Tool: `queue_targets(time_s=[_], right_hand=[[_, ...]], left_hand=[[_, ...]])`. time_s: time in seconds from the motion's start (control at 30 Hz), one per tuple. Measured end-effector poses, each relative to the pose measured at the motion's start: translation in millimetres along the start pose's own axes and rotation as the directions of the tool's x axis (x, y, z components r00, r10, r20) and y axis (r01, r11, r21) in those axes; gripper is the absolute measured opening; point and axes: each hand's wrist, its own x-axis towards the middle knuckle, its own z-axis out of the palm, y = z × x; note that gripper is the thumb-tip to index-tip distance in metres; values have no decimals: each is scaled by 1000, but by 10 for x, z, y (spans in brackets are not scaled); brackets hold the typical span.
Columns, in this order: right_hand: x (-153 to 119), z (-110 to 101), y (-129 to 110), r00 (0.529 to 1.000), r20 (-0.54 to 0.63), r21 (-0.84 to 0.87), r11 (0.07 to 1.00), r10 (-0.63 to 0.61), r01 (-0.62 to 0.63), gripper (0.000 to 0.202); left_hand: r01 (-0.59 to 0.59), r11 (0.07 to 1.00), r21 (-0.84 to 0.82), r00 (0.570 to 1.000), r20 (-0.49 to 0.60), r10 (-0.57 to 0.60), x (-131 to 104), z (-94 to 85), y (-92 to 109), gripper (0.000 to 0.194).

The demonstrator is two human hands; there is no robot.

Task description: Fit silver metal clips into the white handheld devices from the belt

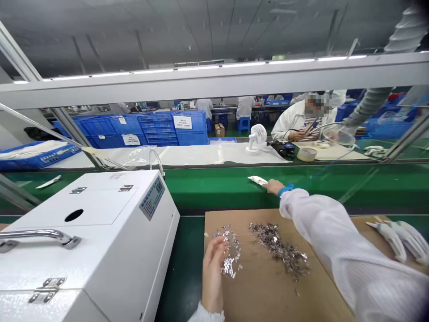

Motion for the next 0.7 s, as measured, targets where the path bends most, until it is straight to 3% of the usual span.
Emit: queue_targets(time_s=[0.13,0.27,0.47,0.7], right_hand=[[-225,178,287,989,148,72,997,-7,-3,36],[-618,261,473,954,297,58,998,-36,20,31],[-894,427,304,941,291,55,985,-171,162,15],[-867,610,112,927,325,25,982,-187,189,28]], left_hand=[[15,1000,1,999,29,-15,-36,-179,114,38],[59,998,-15,997,44,-58,-83,-178,158,37],[124,992,-14,981,155,-121,-228,-22,80,30],[117,993,-2,989,93,-116,-311,-183,144,35]])
